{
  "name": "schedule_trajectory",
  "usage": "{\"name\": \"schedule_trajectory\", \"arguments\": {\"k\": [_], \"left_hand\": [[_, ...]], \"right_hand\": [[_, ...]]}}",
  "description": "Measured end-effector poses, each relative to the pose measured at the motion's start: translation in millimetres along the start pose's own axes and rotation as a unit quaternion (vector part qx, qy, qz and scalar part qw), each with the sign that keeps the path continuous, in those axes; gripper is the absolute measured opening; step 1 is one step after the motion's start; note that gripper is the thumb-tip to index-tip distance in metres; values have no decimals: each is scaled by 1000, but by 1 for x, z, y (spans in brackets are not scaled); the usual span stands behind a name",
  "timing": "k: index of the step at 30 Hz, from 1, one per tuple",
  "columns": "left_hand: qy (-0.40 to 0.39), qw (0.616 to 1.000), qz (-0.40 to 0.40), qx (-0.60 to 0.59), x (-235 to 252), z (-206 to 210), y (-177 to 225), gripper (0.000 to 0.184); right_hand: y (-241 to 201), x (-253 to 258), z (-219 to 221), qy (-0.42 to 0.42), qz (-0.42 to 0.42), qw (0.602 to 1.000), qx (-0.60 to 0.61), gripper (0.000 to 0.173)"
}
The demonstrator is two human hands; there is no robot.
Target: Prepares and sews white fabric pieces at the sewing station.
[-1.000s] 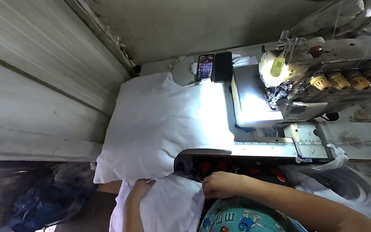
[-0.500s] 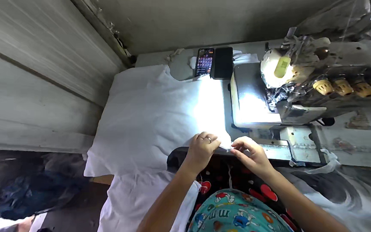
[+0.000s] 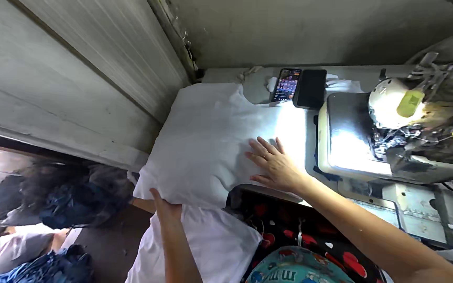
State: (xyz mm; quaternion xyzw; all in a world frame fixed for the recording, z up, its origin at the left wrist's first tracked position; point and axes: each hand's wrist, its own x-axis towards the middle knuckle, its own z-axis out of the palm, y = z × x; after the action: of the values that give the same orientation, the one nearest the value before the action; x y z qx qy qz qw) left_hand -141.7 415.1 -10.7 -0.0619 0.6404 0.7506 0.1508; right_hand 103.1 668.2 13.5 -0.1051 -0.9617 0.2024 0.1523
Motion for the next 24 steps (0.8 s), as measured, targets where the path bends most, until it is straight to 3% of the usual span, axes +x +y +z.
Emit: {"name": "schedule_trajectory", "arguments": {"k": [8,13,16,20,24], "left_hand": [[9,992,68,103,26,6,16,44],[-3,983,91,159,48,13,30,55],[-27,979,58,193,69,13,29,57],[-40,969,-15,244,82,3,34,79],[-30,958,-46,280,81,-1,33,82]], "right_hand": [[2,-3,19,49,31,997,-58,75],[0,1,24,56,50,994,-77,76],[1,5,32,85,46,991,-91,76],[-3,9,32,67,60,992,-89,77],[-5,9,30,72,57,992,-89,79]]}}
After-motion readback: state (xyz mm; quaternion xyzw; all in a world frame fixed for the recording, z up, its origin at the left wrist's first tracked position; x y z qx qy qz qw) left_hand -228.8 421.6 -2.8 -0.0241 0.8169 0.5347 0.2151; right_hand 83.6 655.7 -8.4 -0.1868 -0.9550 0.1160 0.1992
